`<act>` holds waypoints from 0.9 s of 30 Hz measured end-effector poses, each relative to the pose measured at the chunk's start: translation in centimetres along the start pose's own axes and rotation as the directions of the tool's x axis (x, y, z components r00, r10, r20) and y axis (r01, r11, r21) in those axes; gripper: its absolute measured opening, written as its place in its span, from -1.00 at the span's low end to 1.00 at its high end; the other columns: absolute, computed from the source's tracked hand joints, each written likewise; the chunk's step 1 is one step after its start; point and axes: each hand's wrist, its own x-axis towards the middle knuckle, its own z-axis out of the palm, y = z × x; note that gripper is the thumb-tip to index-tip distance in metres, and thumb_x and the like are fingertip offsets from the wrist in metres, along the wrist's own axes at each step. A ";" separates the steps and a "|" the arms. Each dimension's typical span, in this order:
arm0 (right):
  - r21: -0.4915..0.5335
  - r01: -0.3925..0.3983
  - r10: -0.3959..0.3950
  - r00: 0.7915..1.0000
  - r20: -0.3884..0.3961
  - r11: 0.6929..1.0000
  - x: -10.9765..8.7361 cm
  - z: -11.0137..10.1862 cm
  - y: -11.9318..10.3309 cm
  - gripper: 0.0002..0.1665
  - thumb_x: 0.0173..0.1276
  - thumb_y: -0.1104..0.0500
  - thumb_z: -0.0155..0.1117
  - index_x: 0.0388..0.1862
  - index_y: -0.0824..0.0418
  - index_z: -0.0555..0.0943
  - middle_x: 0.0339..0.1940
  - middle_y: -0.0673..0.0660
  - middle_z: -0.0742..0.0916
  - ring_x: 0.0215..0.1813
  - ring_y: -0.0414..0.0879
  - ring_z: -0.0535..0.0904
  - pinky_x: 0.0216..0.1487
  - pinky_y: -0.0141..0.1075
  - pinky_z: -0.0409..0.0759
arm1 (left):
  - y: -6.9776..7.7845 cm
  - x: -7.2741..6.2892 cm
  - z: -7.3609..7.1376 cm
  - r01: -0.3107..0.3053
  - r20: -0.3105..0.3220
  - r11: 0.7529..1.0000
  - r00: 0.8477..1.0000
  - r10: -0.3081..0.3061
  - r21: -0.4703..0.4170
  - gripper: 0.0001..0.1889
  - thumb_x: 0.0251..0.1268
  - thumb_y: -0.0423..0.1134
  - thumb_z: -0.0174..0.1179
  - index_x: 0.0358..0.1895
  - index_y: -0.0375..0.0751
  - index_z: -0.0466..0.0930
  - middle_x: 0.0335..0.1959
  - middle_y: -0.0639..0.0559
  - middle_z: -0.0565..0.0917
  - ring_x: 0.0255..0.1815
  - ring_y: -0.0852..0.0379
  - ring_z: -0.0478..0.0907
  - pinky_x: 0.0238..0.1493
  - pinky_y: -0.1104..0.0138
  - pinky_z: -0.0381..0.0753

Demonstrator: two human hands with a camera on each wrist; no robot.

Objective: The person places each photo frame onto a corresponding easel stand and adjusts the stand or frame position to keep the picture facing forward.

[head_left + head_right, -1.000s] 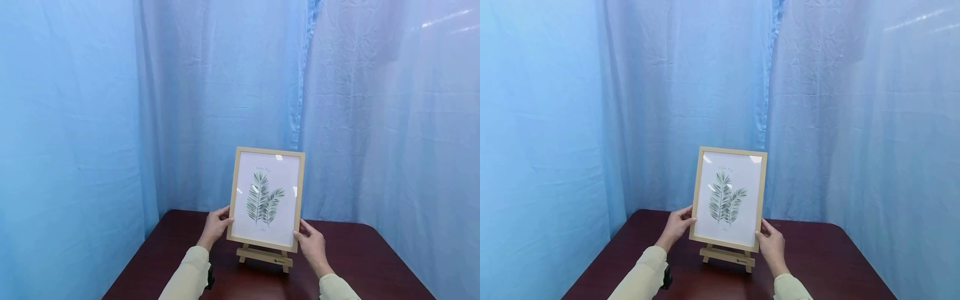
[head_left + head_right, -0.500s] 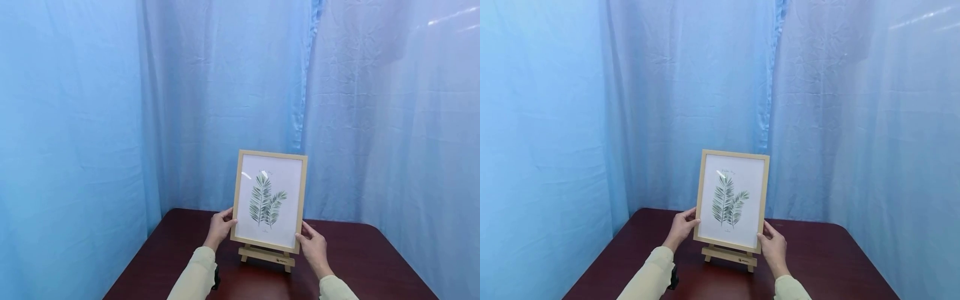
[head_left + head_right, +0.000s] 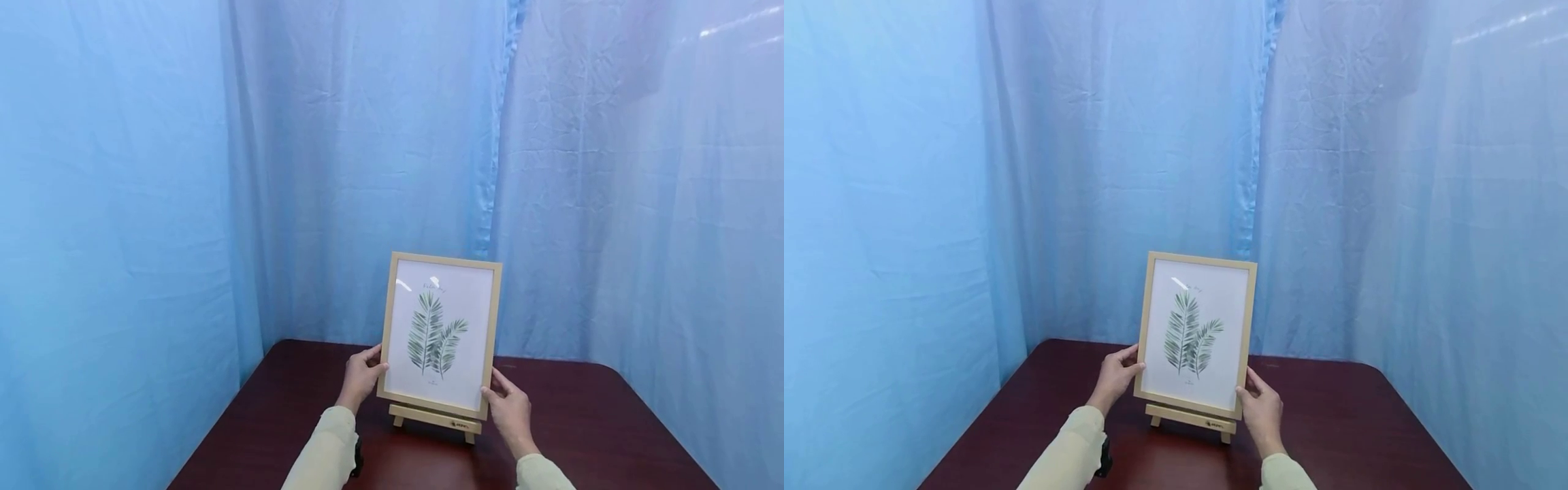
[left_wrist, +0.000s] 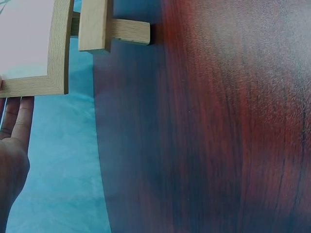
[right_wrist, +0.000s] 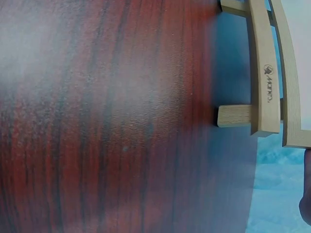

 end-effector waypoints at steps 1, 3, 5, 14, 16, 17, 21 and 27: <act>0.000 -0.004 0.004 1.000 -0.002 1.000 0.0 0.0 0.1 -0.39 0.34 0.34 0.30 0.37 0.34 0.46 0.10 0.43 0.66 0.10 0.26 0.63 -0.06 -0.09 0.67 | -0.1 0.0 0.1 0.004 0.000 1.000 1.000 -0.004 0.003 -0.52 0.17 -0.52 0.34 0.21 -0.39 0.59 -0.17 -0.19 0.73 -0.20 0.03 0.63 -0.19 0.19 0.67; -0.001 -0.012 0.012 1.000 -0.004 1.000 -0.1 0.1 0.4 -0.39 0.35 0.34 0.30 0.38 0.33 0.46 0.10 0.43 0.66 0.10 0.26 0.63 -0.06 -0.08 0.67 | -0.2 -0.1 0.2 0.009 0.003 1.000 1.000 -0.009 0.006 -0.52 0.17 -0.52 0.34 0.21 -0.39 0.59 -0.16 -0.19 0.72 -0.19 0.02 0.63 -0.18 0.19 0.67; -0.001 -0.018 0.018 1.000 -0.009 1.000 -0.1 0.1 0.6 -0.39 0.35 0.33 0.31 0.38 0.33 0.46 0.09 0.43 0.66 0.09 0.26 0.64 -0.06 -0.08 0.67 | -0.4 -0.2 0.3 0.009 0.005 1.000 1.000 -0.009 0.007 -0.52 0.17 -0.51 0.34 0.21 -0.39 0.59 -0.14 -0.20 0.72 -0.17 0.01 0.63 -0.17 0.18 0.68; 0.010 -0.025 0.025 1.000 -0.002 1.000 0.0 0.4 1.2 -0.40 0.32 0.35 0.31 0.35 0.35 0.48 0.07 0.42 0.68 0.08 0.24 0.65 -0.08 -0.13 0.68 | -1.1 -0.5 0.7 0.024 0.001 1.000 1.000 -0.024 0.009 -0.52 0.18 -0.52 0.33 0.22 -0.38 0.58 -0.11 -0.24 0.71 -0.16 -0.02 0.65 -0.19 0.18 0.69; 0.009 -0.022 0.022 1.000 0.005 1.000 0.1 0.4 1.3 -0.40 0.32 0.35 0.31 0.35 0.35 0.48 0.08 0.42 0.67 0.08 0.23 0.65 -0.08 -0.13 0.68 | -1.1 -0.5 0.7 0.042 0.001 0.999 0.999 -0.042 0.012 -0.52 0.19 -0.52 0.32 0.23 -0.37 0.57 -0.06 -0.25 0.71 -0.14 -0.03 0.66 -0.18 0.18 0.69; 0.004 -0.017 0.017 1.000 0.010 1.000 0.1 0.4 1.2 -0.40 0.32 0.35 0.31 0.35 0.37 0.48 0.07 0.43 0.67 0.08 0.25 0.65 -0.08 -0.12 0.68 | -1.1 -0.5 0.8 0.041 0.004 0.999 0.999 -0.041 0.015 -0.51 0.19 -0.52 0.31 0.24 -0.37 0.57 -0.05 -0.26 0.70 -0.13 -0.04 0.66 -0.18 0.17 0.70; -0.021 -0.013 0.013 0.999 0.041 1.000 0.2 0.1 1.3 -0.41 0.36 0.32 0.29 0.37 0.34 0.47 0.09 0.41 0.67 0.08 0.23 0.65 -0.04 -0.08 0.66 | -1.1 -0.4 0.9 0.039 0.006 0.999 0.999 -0.039 0.021 -0.51 0.20 -0.54 0.30 0.24 -0.37 0.57 -0.03 -0.28 0.70 -0.08 -0.07 0.66 -0.15 0.14 0.70; -0.064 -0.010 0.014 0.998 0.058 0.998 0.1 -0.2 1.4 -0.43 0.42 0.27 0.25 0.40 0.28 0.46 0.09 0.38 0.68 0.07 0.21 0.65 0.02 -0.01 0.63 | -1.1 -0.5 1.1 0.042 0.007 0.999 0.999 -0.042 0.026 -0.52 0.21 -0.54 0.29 0.24 -0.37 0.57 -0.03 -0.28 0.70 -0.08 -0.08 0.66 -0.14 0.12 0.69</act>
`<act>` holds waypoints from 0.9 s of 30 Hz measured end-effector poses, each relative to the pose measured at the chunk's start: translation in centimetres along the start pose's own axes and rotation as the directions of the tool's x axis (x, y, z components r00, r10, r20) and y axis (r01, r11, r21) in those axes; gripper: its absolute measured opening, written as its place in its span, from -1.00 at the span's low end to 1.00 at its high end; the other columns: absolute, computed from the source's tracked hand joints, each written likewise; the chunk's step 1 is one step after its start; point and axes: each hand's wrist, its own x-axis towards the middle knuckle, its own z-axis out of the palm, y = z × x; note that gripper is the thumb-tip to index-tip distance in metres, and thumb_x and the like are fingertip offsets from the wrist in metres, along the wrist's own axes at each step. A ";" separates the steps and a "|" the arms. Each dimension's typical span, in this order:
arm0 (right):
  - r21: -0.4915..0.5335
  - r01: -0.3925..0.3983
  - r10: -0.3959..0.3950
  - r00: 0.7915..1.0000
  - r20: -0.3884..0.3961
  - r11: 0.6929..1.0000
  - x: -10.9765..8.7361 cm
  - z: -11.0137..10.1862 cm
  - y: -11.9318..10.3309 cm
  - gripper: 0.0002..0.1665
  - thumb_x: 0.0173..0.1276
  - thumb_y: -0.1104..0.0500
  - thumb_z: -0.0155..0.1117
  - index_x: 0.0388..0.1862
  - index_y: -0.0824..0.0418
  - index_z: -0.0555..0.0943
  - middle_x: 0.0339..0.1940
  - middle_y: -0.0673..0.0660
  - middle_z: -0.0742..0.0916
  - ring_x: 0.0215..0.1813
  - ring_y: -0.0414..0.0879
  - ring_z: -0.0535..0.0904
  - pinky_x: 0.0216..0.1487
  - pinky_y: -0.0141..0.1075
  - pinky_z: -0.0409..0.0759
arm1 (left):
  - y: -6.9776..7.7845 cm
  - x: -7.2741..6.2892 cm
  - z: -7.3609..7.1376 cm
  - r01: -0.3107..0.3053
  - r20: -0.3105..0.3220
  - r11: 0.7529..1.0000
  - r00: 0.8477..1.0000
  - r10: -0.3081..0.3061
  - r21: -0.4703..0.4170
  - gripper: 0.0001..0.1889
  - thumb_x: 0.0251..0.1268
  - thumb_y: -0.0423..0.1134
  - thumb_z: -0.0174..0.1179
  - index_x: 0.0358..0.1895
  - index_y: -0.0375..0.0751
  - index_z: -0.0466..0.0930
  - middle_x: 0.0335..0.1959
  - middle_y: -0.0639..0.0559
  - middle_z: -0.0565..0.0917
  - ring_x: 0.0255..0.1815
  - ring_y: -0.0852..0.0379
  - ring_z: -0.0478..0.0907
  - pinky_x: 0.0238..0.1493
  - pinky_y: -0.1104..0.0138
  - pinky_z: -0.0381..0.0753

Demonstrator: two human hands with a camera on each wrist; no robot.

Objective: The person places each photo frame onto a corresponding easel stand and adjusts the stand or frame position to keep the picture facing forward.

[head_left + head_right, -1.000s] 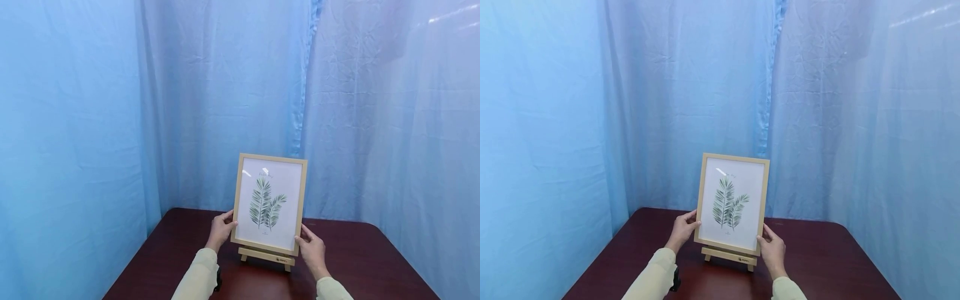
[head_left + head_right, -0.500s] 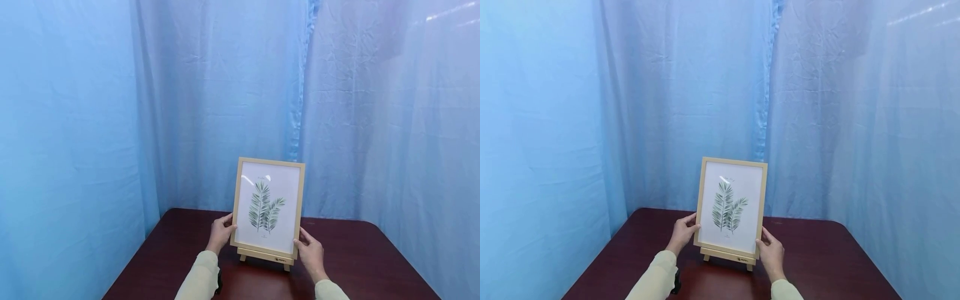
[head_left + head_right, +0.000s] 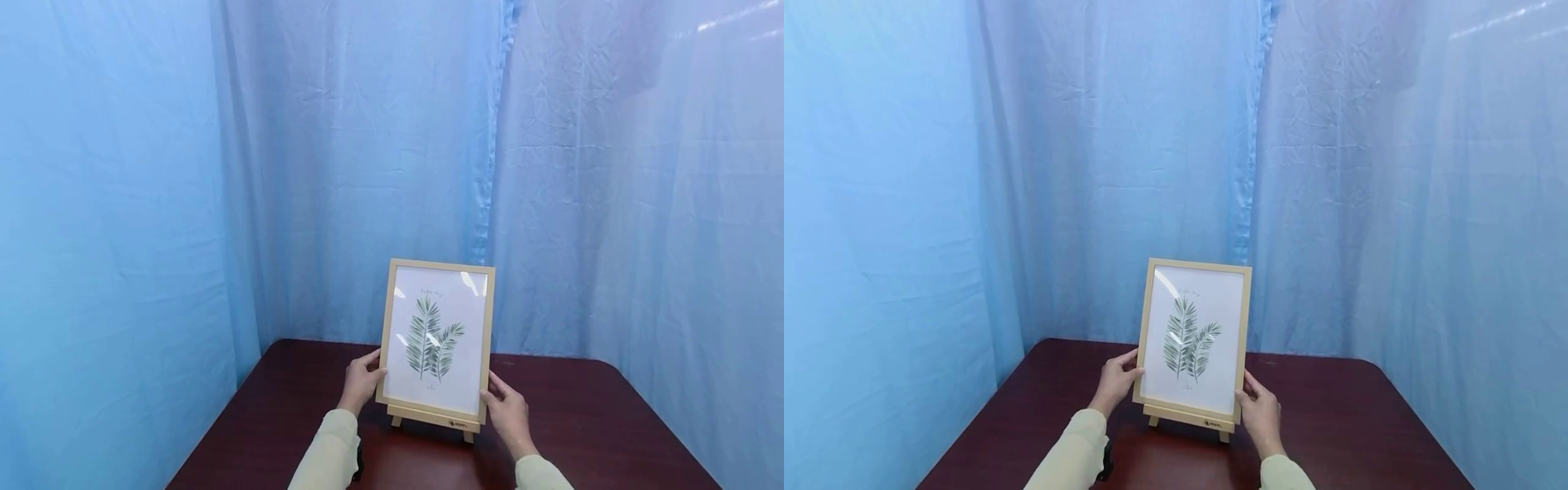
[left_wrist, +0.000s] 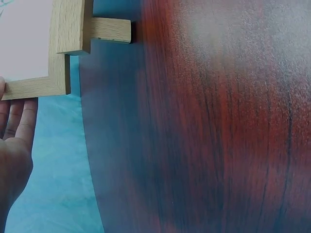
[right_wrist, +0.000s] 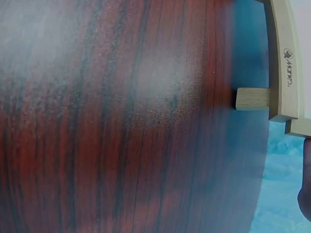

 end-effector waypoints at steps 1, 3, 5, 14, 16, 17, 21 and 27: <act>-0.001 0.000 0.000 1.000 -0.001 1.000 0.0 0.0 0.0 -0.43 0.42 0.27 0.25 0.40 0.28 0.46 0.09 0.37 0.68 0.07 0.21 0.66 0.02 -0.01 0.63 | 0.0 0.0 0.0 0.003 0.002 1.000 1.000 -0.003 0.002 -0.52 0.21 -0.53 0.29 0.25 -0.36 0.56 -0.02 -0.28 0.70 -0.08 -0.08 0.66 -0.14 0.12 0.70; -0.008 -0.005 0.005 1.000 -0.002 1.000 0.0 0.1 0.1 -0.43 0.42 0.26 0.25 0.40 0.28 0.45 0.09 0.37 0.69 0.06 0.21 0.66 0.02 -0.01 0.63 | 0.0 -0.1 0.0 0.011 0.002 1.000 1.000 -0.011 0.004 -0.52 0.22 -0.53 0.29 0.25 -0.35 0.56 -0.01 -0.28 0.69 -0.08 -0.08 0.67 -0.15 0.12 0.70; -0.014 -0.009 0.009 1.000 -0.003 1.000 0.1 0.2 0.2 -0.43 0.43 0.26 0.25 0.40 0.27 0.45 0.10 0.36 0.69 0.06 0.21 0.66 0.01 -0.01 0.63 | 0.0 -0.2 0.0 0.023 0.001 1.000 1.000 -0.023 0.004 -0.51 0.22 -0.52 0.29 0.26 -0.34 0.56 0.00 -0.27 0.69 -0.08 -0.07 0.66 -0.15 0.13 0.70; -0.033 -0.023 0.023 1.000 0.005 0.999 0.4 0.4 0.5 -0.43 0.44 0.26 0.23 0.42 0.24 0.44 0.12 0.35 0.68 0.10 0.22 0.63 0.04 0.02 0.61 | 0.0 -0.3 0.0 0.031 0.001 0.999 1.000 -0.031 -0.007 -0.51 0.23 -0.52 0.29 0.27 -0.32 0.56 -0.01 -0.27 0.69 -0.10 -0.06 0.67 -0.17 0.13 0.70; -0.034 -0.024 0.025 1.000 0.011 0.999 0.4 0.3 0.4 -0.43 0.45 0.26 0.22 0.42 0.25 0.43 0.13 0.36 0.67 0.10 0.24 0.63 0.04 0.04 0.61 | 0.0 -0.2 0.0 0.036 0.000 0.999 0.999 -0.036 -0.010 -0.51 0.23 -0.52 0.29 0.27 -0.31 0.56 -0.01 -0.26 0.70 -0.10 -0.05 0.67 -0.16 0.14 0.70; -0.034 -0.025 0.025 1.000 0.015 0.999 0.4 0.3 0.5 -0.43 0.46 0.26 0.21 0.43 0.24 0.43 0.14 0.36 0.67 0.11 0.24 0.63 0.04 0.04 0.61 | 0.0 -0.2 0.1 0.035 -0.002 0.999 0.999 -0.035 -0.012 -0.51 0.23 -0.52 0.29 0.27 -0.31 0.56 -0.01 -0.26 0.70 -0.11 -0.04 0.67 -0.17 0.14 0.70; -0.021 -0.021 0.022 0.999 0.029 1.000 0.3 0.2 0.5 -0.42 0.47 0.24 0.21 0.44 0.22 0.42 0.14 0.35 0.67 0.09 0.22 0.63 0.01 0.02 0.63 | -0.1 -0.1 0.1 0.039 -0.006 0.999 0.999 -0.039 -0.017 -0.51 0.24 -0.51 0.28 0.28 -0.30 0.55 -0.01 -0.25 0.70 -0.12 -0.03 0.67 -0.17 0.15 0.70; -0.002 -0.018 0.018 0.998 0.055 1.000 0.3 0.1 0.7 -0.42 0.49 0.23 0.20 0.46 0.21 0.40 0.16 0.36 0.65 0.09 0.21 0.64 -0.01 -0.02 0.65 | 0.0 -0.4 0.1 0.069 -0.003 0.997 0.998 -0.069 -0.025 -0.50 0.26 -0.49 0.28 0.30 -0.27 0.54 0.05 -0.25 0.68 -0.08 -0.03 0.66 -0.15 0.14 0.70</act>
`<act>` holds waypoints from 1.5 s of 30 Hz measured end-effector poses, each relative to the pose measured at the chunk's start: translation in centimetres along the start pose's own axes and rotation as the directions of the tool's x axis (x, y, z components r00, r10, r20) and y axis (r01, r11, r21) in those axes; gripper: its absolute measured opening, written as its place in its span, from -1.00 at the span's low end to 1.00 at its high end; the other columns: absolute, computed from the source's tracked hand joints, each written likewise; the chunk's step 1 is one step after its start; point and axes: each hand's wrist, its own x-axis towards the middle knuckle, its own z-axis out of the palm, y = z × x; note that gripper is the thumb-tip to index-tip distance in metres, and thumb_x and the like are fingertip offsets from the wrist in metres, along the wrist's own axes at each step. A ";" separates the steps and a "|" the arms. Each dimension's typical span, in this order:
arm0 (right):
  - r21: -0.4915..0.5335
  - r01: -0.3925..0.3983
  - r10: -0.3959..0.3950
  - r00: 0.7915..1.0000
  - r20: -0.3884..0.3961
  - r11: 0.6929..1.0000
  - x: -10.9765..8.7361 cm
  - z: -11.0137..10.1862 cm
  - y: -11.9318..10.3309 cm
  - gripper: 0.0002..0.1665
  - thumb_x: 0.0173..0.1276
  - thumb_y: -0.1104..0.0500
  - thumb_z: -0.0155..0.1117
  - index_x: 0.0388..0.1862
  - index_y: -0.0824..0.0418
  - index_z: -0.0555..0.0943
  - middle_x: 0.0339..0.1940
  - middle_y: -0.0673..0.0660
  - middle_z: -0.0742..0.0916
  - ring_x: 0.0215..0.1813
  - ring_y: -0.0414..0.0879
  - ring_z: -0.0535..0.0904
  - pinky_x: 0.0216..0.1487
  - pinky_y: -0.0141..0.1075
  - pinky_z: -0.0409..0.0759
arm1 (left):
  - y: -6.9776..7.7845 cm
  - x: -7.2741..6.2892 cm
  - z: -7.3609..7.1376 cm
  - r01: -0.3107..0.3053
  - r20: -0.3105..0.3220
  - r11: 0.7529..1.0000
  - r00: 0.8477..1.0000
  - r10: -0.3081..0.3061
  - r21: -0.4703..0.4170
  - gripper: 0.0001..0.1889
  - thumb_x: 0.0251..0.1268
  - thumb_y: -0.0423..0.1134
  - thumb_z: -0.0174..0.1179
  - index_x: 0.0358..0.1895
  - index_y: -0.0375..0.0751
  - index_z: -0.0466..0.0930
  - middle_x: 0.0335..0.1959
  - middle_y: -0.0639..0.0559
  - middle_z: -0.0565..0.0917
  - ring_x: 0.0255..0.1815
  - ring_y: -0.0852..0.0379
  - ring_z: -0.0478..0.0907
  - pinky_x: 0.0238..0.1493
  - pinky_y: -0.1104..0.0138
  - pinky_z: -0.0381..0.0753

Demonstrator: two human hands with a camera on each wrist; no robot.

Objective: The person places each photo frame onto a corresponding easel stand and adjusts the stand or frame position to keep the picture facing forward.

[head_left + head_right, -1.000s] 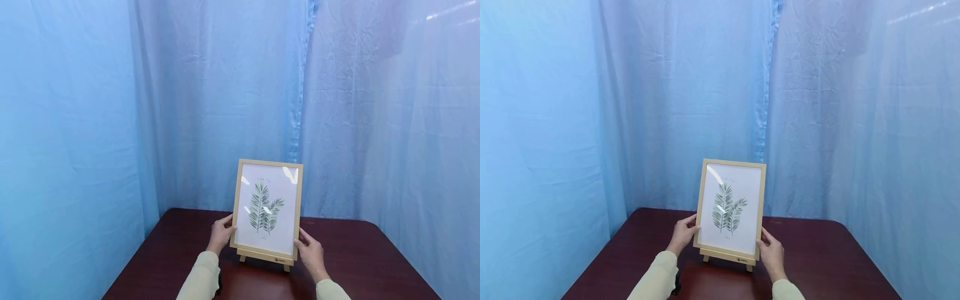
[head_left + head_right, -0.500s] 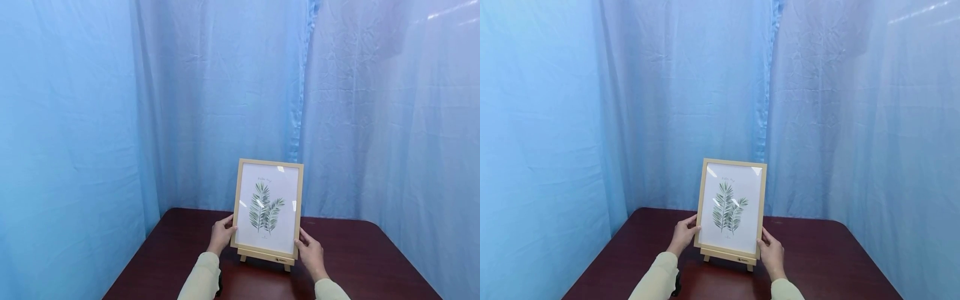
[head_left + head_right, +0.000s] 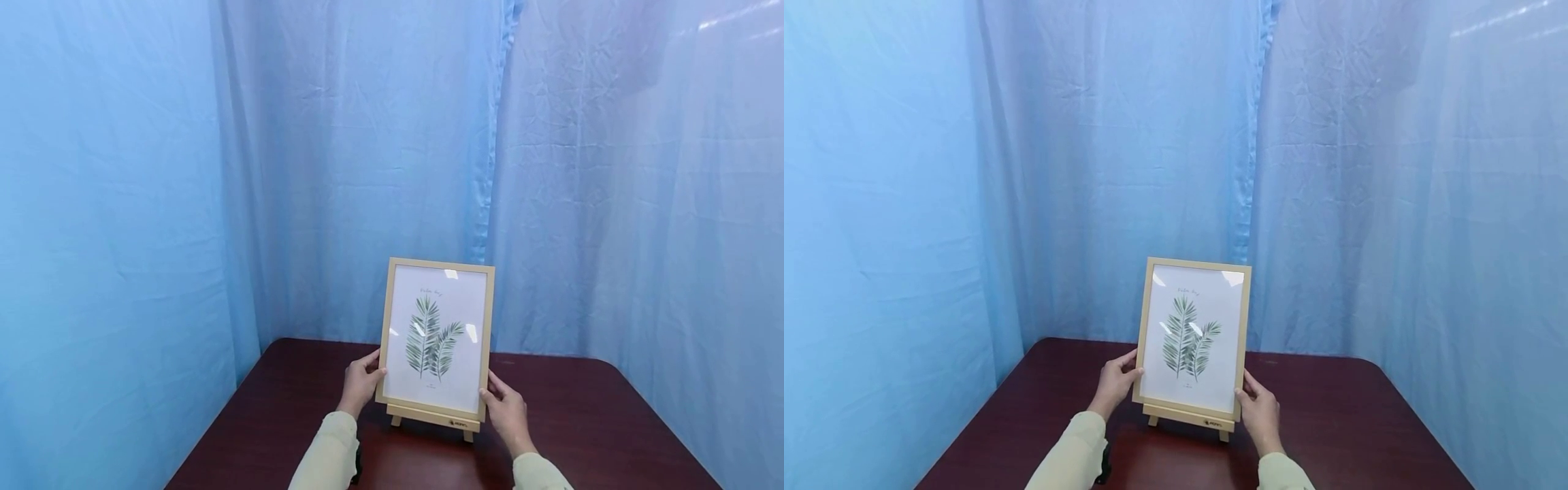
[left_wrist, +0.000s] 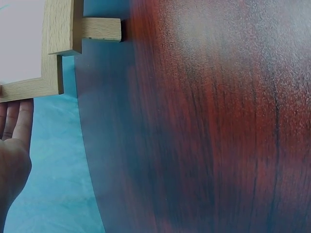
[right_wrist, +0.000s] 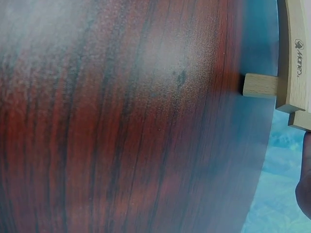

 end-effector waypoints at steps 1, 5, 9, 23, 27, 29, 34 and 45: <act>-0.001 0.001 -0.001 1.000 0.001 1.000 0.0 0.0 0.0 -0.42 0.49 0.23 0.20 0.46 0.21 0.40 0.16 0.36 0.65 0.09 0.22 0.64 -0.01 -0.01 0.64 | 0.0 0.0 0.0 0.001 -0.001 1.000 1.000 -0.001 -0.001 -0.50 0.27 -0.49 0.27 0.30 -0.27 0.54 0.05 -0.25 0.68 -0.08 -0.03 0.66 -0.14 0.14 0.70; -0.008 0.009 -0.009 1.000 -0.002 1.000 0.2 0.2 0.1 -0.42 0.48 0.24 0.20 0.45 0.22 0.41 0.15 0.37 0.65 0.10 0.22 0.63 0.02 0.01 0.63 | 0.1 -0.2 -0.1 0.000 -0.005 1.000 1.000 0.000 0.000 -0.51 0.28 -0.49 0.27 0.30 -0.27 0.54 0.05 -0.25 0.68 -0.09 -0.03 0.66 -0.15 0.15 0.70; -0.015 0.013 -0.013 1.000 -0.007 1.000 0.4 0.2 0.1 -0.42 0.47 0.24 0.21 0.44 0.22 0.41 0.14 0.37 0.66 0.11 0.22 0.62 0.03 0.02 0.62 | 0.0 -0.3 -0.1 -0.001 -0.011 1.000 1.000 0.001 0.002 -0.51 0.27 -0.48 0.27 0.30 -0.27 0.54 0.05 -0.26 0.67 -0.09 -0.03 0.66 -0.15 0.15 0.70; -0.020 0.026 -0.026 0.999 0.019 0.999 0.4 0.0 -0.1 -0.42 0.50 0.24 0.17 0.46 0.26 0.38 0.16 0.40 0.64 0.14 0.25 0.59 0.02 0.01 0.63 | 0.0 -0.7 -0.2 0.001 -0.015 1.000 1.000 -0.001 -0.001 -0.50 0.28 -0.47 0.27 0.31 -0.25 0.53 -0.02 -0.23 0.70 -0.12 -0.02 0.67 -0.19 0.18 0.71; -0.021 0.013 -0.013 1.000 0.019 1.000 0.4 0.1 -0.1 -0.42 0.51 0.23 0.17 0.47 0.23 0.38 0.13 0.38 0.65 0.12 0.22 0.61 0.01 -0.01 0.63 | 0.0 -0.9 -0.3 0.002 -0.013 1.000 1.000 -0.002 -0.002 -0.50 0.28 -0.47 0.27 0.31 -0.25 0.53 -0.06 -0.21 0.71 -0.14 -0.01 0.67 -0.19 0.18 0.70; -0.018 0.012 -0.011 1.000 0.022 1.000 0.4 0.1 -0.1 -0.42 0.51 0.23 0.17 0.47 0.22 0.37 0.13 0.38 0.65 0.12 0.22 0.61 0.00 -0.01 0.64 | 0.0 -0.9 -0.4 -0.001 -0.015 1.000 1.000 0.001 -0.003 -0.50 0.28 -0.47 0.27 0.31 -0.25 0.53 -0.08 -0.20 0.71 -0.14 0.00 0.67 -0.19 0.18 0.70; -0.009 0.021 -0.020 0.999 0.038 1.000 0.5 0.1 -0.1 -0.42 0.52 0.22 0.16 0.47 0.24 0.36 0.15 0.41 0.63 0.12 0.25 0.60 0.00 0.00 0.64 | 0.0 -1.0 -0.5 0.000 -0.019 1.000 1.000 0.000 -0.006 -0.49 0.28 -0.47 0.28 0.32 -0.25 0.52 -0.10 -0.19 0.71 -0.15 0.01 0.66 -0.19 0.18 0.71; -0.013 0.031 -0.031 0.999 0.043 0.999 1.0 0.3 -0.1 -0.42 0.51 0.24 0.16 0.46 0.28 0.36 0.16 0.43 0.63 0.14 0.28 0.58 0.01 0.00 0.63 | 0.1 -1.2 -0.7 0.007 -0.025 1.000 1.000 -0.007 -0.002 -0.48 0.29 -0.45 0.28 0.33 -0.24 0.51 -0.11 -0.18 0.71 -0.16 0.01 0.67 -0.20 0.17 0.70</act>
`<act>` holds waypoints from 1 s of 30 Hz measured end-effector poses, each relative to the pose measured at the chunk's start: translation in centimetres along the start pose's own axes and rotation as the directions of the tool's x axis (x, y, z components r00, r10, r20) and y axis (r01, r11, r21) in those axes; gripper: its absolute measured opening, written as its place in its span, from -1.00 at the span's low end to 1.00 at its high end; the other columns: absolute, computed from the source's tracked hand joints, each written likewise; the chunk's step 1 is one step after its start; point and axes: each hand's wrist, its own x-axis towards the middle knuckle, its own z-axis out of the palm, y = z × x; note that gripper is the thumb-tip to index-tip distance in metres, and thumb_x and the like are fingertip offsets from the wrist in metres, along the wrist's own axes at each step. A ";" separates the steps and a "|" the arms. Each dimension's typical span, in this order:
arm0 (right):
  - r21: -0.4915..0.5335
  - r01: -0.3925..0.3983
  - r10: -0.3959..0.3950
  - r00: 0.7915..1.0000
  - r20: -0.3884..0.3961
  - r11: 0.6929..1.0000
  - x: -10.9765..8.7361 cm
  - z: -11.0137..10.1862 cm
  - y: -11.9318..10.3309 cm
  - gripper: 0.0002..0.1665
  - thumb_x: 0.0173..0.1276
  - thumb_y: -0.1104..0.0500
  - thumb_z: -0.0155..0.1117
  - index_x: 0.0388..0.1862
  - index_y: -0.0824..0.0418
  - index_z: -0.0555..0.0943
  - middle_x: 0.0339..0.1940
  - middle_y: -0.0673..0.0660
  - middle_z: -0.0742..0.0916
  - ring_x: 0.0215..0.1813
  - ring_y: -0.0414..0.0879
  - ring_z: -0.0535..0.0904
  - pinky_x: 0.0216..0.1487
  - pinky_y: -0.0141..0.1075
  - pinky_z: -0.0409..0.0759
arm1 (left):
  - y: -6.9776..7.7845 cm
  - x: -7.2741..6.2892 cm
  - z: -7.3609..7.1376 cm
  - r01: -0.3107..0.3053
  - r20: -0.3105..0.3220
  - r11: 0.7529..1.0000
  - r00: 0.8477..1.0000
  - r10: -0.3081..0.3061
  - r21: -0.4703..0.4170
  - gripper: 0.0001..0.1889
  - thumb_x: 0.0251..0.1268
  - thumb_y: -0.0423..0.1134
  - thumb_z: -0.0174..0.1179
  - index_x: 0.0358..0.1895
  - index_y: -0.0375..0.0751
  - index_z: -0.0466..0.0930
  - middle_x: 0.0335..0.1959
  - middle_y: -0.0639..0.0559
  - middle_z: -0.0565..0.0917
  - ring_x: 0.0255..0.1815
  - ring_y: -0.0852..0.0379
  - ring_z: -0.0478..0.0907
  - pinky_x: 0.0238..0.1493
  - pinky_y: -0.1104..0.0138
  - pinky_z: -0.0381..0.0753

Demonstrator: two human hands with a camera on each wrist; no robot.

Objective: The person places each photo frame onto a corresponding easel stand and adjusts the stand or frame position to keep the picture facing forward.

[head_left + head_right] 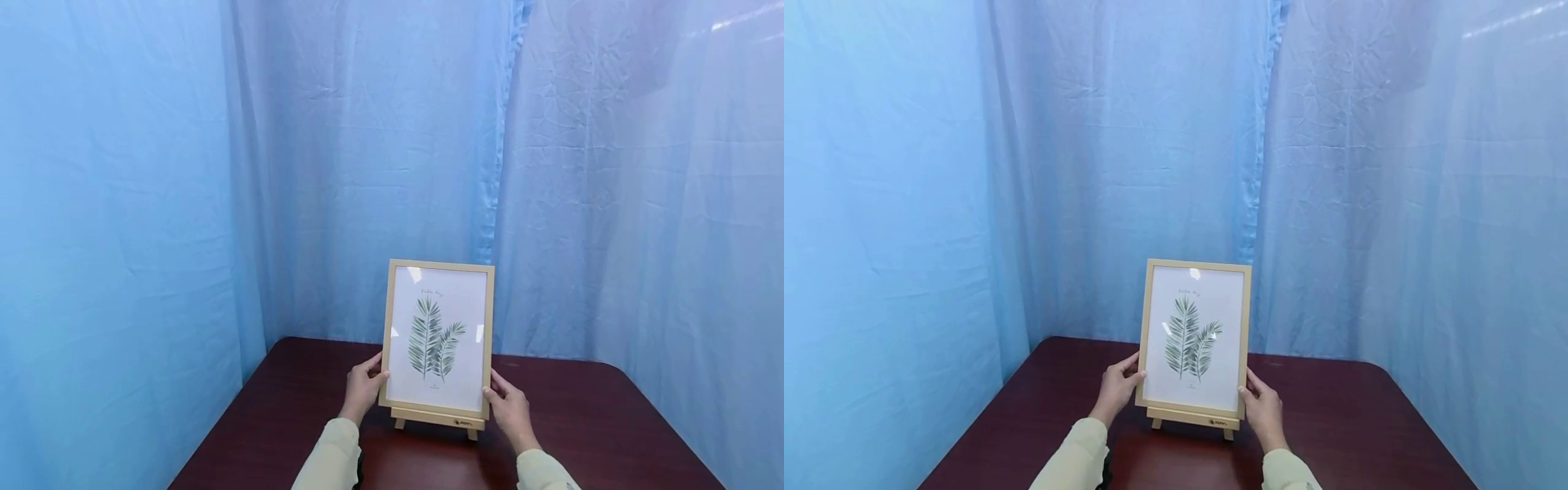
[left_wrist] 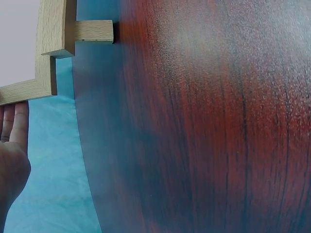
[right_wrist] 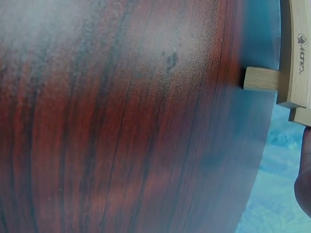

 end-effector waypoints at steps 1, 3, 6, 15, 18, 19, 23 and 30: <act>-0.001 0.001 -0.001 1.000 0.001 1.000 0.0 0.0 0.0 -0.42 0.51 0.24 0.16 0.46 0.28 0.36 0.16 0.43 0.63 0.14 0.27 0.58 0.01 0.00 0.63 | 0.0 0.0 0.0 0.003 -0.001 1.000 1.000 -0.003 -0.002 -0.48 0.29 -0.45 0.29 0.33 -0.23 0.51 -0.12 -0.17 0.71 -0.17 0.02 0.66 -0.21 0.18 0.70; -0.006 0.002 -0.002 1.000 0.003 1.000 0.1 -0.1 0.0 -0.42 0.51 0.24 0.16 0.46 0.28 0.36 0.16 0.43 0.63 0.14 0.27 0.58 0.01 0.01 0.63 | 0.0 0.0 0.1 0.009 -0.005 1.000 1.000 -0.009 -0.005 -0.48 0.28 -0.44 0.29 0.33 -0.21 0.52 -0.14 -0.15 0.71 -0.18 0.03 0.66 -0.21 0.19 0.70; -0.011 0.006 -0.006 1.000 0.003 1.000 0.2 -0.1 0.0 -0.42 0.50 0.25 0.17 0.46 0.27 0.37 0.14 0.42 0.64 0.13 0.27 0.59 0.02 0.02 0.63 | 0.0 0.0 0.1 -0.006 -0.011 1.000 1.000 0.006 -0.003 -0.48 0.27 -0.45 0.30 0.32 -0.23 0.53 -0.17 -0.15 0.71 -0.20 0.03 0.66 -0.24 0.20 0.70; -0.004 0.001 -0.001 1.000 0.007 1.000 0.3 -0.1 0.0 -0.42 0.50 0.25 0.16 0.47 0.27 0.36 0.15 0.43 0.63 0.12 0.28 0.60 0.02 0.02 0.63 | -0.2 0.0 0.2 0.004 -0.015 1.000 1.000 -0.004 -0.010 -0.48 0.27 -0.44 0.31 0.32 -0.18 0.54 -0.18 -0.11 0.71 -0.21 0.06 0.65 -0.24 0.21 0.70; 0.001 0.002 -0.002 1.000 0.006 1.000 0.3 0.0 0.0 -0.43 0.51 0.26 0.15 0.46 0.28 0.36 0.15 0.44 0.62 0.12 0.29 0.60 0.01 0.02 0.63 | -0.3 0.1 0.1 0.001 -0.011 1.000 1.000 -0.001 -0.012 -0.48 0.27 -0.44 0.30 0.32 -0.19 0.54 -0.16 -0.13 0.71 -0.20 0.05 0.65 -0.24 0.20 0.70; 0.004 0.003 -0.003 1.000 0.006 1.000 0.3 0.0 0.0 -0.43 0.51 0.26 0.15 0.46 0.29 0.36 0.15 0.45 0.62 0.12 0.30 0.60 0.00 0.02 0.64 | -0.3 0.1 0.1 0.001 -0.010 1.000 1.000 -0.001 -0.012 -0.48 0.27 -0.44 0.30 0.32 -0.19 0.54 -0.16 -0.13 0.71 -0.20 0.05 0.65 -0.23 0.20 0.70; 0.015 -0.002 0.002 1.000 -0.004 1.000 0.2 0.2 -0.1 -0.44 0.50 0.28 0.15 0.45 0.29 0.38 0.12 0.44 0.64 0.10 0.27 0.61 -0.01 0.00 0.65 | -0.3 0.2 0.0 -0.004 -0.004 1.000 1.000 0.004 -0.006 -0.49 0.27 -0.44 0.30 0.31 -0.21 0.54 -0.15 -0.14 0.72 -0.20 0.04 0.66 -0.23 0.21 0.70; 0.015 0.002 -0.002 1.000 0.000 1.000 0.4 0.2 -0.2 -0.42 0.49 0.28 0.15 0.46 0.30 0.36 0.14 0.45 0.63 0.12 0.29 0.60 0.00 0.01 0.64 | -0.2 0.4 -0.2 -0.022 0.007 1.000 1.000 0.022 0.013 -0.51 0.24 -0.48 0.31 0.27 -0.28 0.56 -0.18 -0.13 0.72 -0.19 0.00 0.66 -0.24 0.22 0.69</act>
